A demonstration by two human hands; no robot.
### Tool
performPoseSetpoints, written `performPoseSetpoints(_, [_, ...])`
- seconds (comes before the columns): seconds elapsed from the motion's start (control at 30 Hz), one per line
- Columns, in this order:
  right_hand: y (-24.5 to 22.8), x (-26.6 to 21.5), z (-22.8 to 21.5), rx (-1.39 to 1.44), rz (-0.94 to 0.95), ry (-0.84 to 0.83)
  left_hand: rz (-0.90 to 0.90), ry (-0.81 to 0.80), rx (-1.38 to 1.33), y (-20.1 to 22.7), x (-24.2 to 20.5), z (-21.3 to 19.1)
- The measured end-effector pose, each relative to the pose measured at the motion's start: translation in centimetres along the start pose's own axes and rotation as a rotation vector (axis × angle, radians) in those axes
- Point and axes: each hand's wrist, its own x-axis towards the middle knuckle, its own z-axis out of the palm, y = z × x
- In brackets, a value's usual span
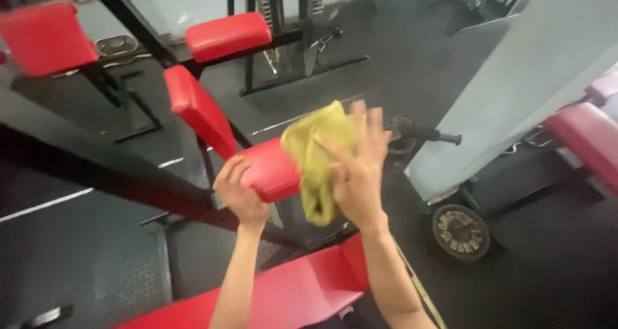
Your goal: Wiping down various parts of gym weight benches and frames with a yellow cloth.
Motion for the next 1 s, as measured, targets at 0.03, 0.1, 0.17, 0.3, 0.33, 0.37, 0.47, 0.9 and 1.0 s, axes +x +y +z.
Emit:
performPoseSetpoints(0.03, [1.3,-0.8,1.8,-0.043,-0.068,-0.09,0.061,0.031,-0.037,-0.2,0.0,0.1])
performPoseSetpoints(0.1, [2.5,-3.2,5.5,-0.09,-0.116,-0.182,0.12,0.045,-0.08,-0.3,-0.3,-0.1])
performPoseSetpoints(0.17, [2.6,-5.3,9.8,-0.351,-0.135,-0.343,0.21,0.1,-0.041,-0.7,-0.4,0.1])
performPoseSetpoints(0.3, [4.2,-6.7,11.7,-0.313,-0.156,-0.148,0.194,0.145,-0.064,-0.3,-0.3,0.4])
performPoseSetpoints(0.33, [4.1,-6.5,12.1,-0.313,-0.144,-0.093,0.192,0.134,-0.073,-0.3,-0.2,0.4])
performPoseSetpoints(0.37, [3.9,-6.4,12.3,-0.313,-0.131,-0.037,0.189,0.123,-0.082,-0.3,0.0,0.3])
performPoseSetpoints(0.47, [3.4,-5.7,12.6,-0.193,-0.058,0.033,0.137,0.091,-0.131,0.3,0.3,0.2])
performPoseSetpoints(0.9, [-1.6,6.8,16.9,0.045,0.048,-0.277,0.116,0.175,-0.211,-2.2,-1.1,0.5])
performPoseSetpoints(1.0, [-1.2,2.5,14.0,-0.312,-0.003,-0.385,0.144,0.16,-0.109,-1.9,-1.3,0.3])
